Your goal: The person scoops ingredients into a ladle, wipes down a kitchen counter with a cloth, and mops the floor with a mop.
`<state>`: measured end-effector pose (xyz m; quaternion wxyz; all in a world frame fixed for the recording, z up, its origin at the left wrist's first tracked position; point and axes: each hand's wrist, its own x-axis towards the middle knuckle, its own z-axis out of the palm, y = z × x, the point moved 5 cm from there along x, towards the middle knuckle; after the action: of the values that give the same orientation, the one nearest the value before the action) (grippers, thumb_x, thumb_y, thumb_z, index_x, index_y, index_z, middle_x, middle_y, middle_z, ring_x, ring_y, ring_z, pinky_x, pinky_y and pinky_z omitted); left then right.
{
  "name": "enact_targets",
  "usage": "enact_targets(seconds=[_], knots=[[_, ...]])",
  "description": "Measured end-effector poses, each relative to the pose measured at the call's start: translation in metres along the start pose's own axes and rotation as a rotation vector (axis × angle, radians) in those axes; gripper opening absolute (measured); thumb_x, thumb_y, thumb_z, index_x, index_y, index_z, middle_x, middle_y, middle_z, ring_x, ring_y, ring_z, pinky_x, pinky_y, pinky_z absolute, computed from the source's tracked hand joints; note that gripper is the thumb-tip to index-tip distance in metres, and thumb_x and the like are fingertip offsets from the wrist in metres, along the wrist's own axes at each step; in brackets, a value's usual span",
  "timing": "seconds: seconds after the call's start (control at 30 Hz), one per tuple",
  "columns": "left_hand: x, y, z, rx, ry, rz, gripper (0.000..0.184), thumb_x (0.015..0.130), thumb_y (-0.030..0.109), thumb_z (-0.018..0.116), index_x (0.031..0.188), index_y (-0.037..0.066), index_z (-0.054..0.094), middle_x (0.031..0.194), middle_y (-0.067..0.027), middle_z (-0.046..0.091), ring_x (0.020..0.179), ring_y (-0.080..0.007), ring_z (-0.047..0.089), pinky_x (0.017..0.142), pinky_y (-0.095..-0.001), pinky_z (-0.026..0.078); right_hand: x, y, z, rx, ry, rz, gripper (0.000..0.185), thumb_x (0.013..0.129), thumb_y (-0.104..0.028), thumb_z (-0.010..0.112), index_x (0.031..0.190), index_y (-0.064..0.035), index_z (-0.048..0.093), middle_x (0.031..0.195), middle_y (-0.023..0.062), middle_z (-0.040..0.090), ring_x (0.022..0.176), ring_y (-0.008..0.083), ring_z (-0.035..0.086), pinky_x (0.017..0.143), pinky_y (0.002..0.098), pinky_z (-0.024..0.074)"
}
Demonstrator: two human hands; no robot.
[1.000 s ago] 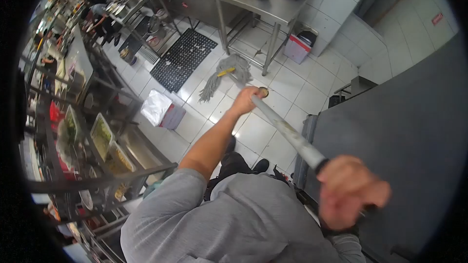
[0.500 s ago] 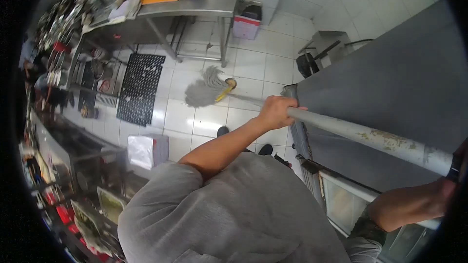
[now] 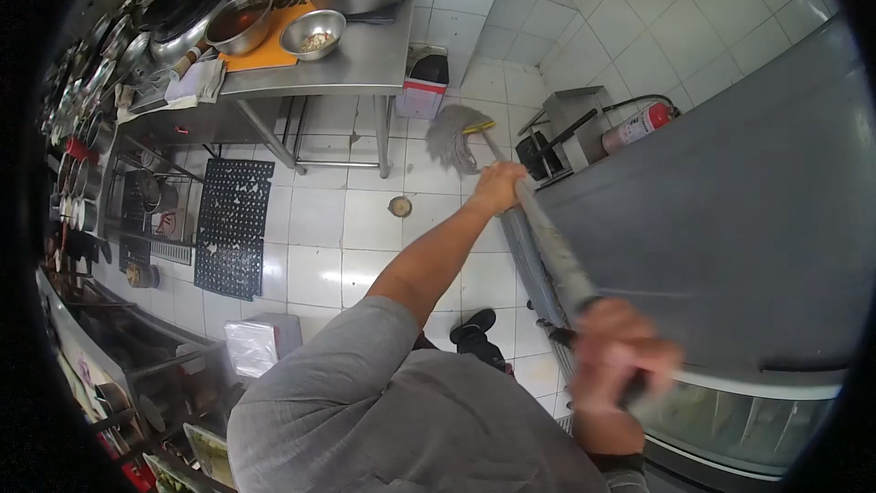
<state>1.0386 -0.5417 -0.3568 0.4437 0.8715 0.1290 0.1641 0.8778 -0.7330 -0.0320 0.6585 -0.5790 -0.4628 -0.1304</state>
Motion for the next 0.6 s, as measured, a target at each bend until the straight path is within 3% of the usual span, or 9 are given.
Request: enact_targets(seconds=[0.07, 0.1, 0.17, 0.27, 0.37, 0.47, 0.57, 0.6], knots=[[0.005, -0.024, 0.011, 0.111, -0.102, -0.057, 0.033, 0.077, 0.025, 0.076, 0.105, 0.014, 0.062, 0.127, -0.0068, 0.059, 0.124, -0.0316, 0.05, 0.102, -0.056, 0.037, -0.041, 0.047, 0.025, 0.008, -0.09, -0.168, 0.017, 0.089, -0.001, 0.061, 0.097, -0.0043, 0.046, 0.071, 0.0094, 0.057, 0.061, 0.0209, 0.057, 0.062, 0.041, 0.0513], [0.005, -0.025, 0.018, 0.1, -0.087, -0.041, 0.034, 0.077, 0.023, 0.075, 0.107, 0.015, 0.061, 0.127, -0.0063, 0.059, 0.127, -0.0329, 0.048, 0.104, -0.0554, 0.036, -0.052, 0.062, 0.031, -0.072, -0.107, -0.105, 0.013, 0.089, 0.0, 0.06, 0.094, -0.0016, 0.048, 0.071, 0.0114, 0.058, 0.061, 0.0211, 0.057, 0.065, 0.0435, 0.0522], [0.001, -0.024, 0.027, 0.086, -0.061, -0.014, 0.036, 0.077, 0.017, 0.072, 0.111, 0.017, 0.059, 0.128, -0.0053, 0.059, 0.133, -0.0353, 0.043, 0.107, -0.054, 0.033, -0.058, 0.072, 0.028, -0.134, -0.112, -0.058, 0.012, 0.09, -0.001, 0.06, 0.09, -0.0023, 0.048, 0.07, 0.0106, 0.057, 0.06, 0.0204, 0.056, 0.067, 0.0447, 0.0525], [0.002, 0.001, 0.049, 0.056, -0.051, 0.098, 0.037, 0.074, 0.021, 0.078, 0.107, 0.015, 0.062, 0.129, -0.0065, 0.058, 0.133, -0.0351, 0.042, 0.109, -0.0564, 0.031, -0.045, 0.067, -0.005, -0.143, 0.006, -0.006, 0.013, 0.094, -0.007, 0.059, 0.087, -0.006, 0.047, 0.069, 0.007, 0.054, 0.059, 0.0177, 0.053, 0.066, 0.0413, 0.0514], [-0.016, 0.072, 0.032, -0.075, -0.003, 0.214, 0.032, 0.073, 0.012, 0.07, 0.103, 0.012, 0.06, 0.119, -0.0076, 0.062, 0.127, -0.0325, 0.049, 0.109, -0.0557, 0.031, -0.003, 0.02, -0.062, -0.126, 0.154, 0.102, 0.019, 0.098, -0.019, 0.056, 0.085, -0.0108, 0.046, 0.066, 0.0004, 0.043, 0.057, 0.0125, 0.045, 0.063, 0.0357, 0.0458], [-0.04, 0.127, 0.019, -0.254, -0.09, 0.389, 0.028, 0.07, 0.011, 0.071, 0.096, 0.008, 0.061, 0.103, -0.0108, 0.065, 0.108, -0.032, 0.059, 0.101, -0.05, 0.041, 0.026, -0.039, -0.119, -0.081, 0.187, 0.155, 0.02, 0.099, -0.02, 0.053, 0.083, -0.0114, 0.046, 0.064, -0.0016, 0.036, 0.055, 0.0102, 0.038, 0.063, 0.0317, 0.0401], [-0.057, 0.104, 0.053, -0.367, -0.174, 0.437, 0.026, 0.068, 0.011, 0.072, 0.09, 0.005, 0.061, 0.087, -0.0127, 0.065, 0.089, -0.0335, 0.063, 0.089, -0.0456, 0.047, 0.04, -0.096, -0.161, -0.073, 0.286, 0.219, 0.023, 0.1, -0.019, 0.05, 0.079, -0.0118, 0.045, 0.062, -0.002, 0.031, 0.053, 0.0087, 0.032, 0.062, 0.0287, 0.0342], [-0.063, 0.088, 0.057, -0.35, -0.152, 0.47, 0.023, 0.067, 0.013, 0.073, 0.085, 0.003, 0.062, 0.078, -0.0151, 0.063, 0.083, -0.036, 0.063, 0.079, -0.0457, 0.048, 0.047, -0.116, -0.171, 0.019, 0.225, 0.284, 0.027, 0.101, -0.017, 0.048, 0.075, -0.0125, 0.043, 0.062, -0.0021, 0.028, 0.055, 0.0094, 0.03, 0.062, 0.0292, 0.0318]])
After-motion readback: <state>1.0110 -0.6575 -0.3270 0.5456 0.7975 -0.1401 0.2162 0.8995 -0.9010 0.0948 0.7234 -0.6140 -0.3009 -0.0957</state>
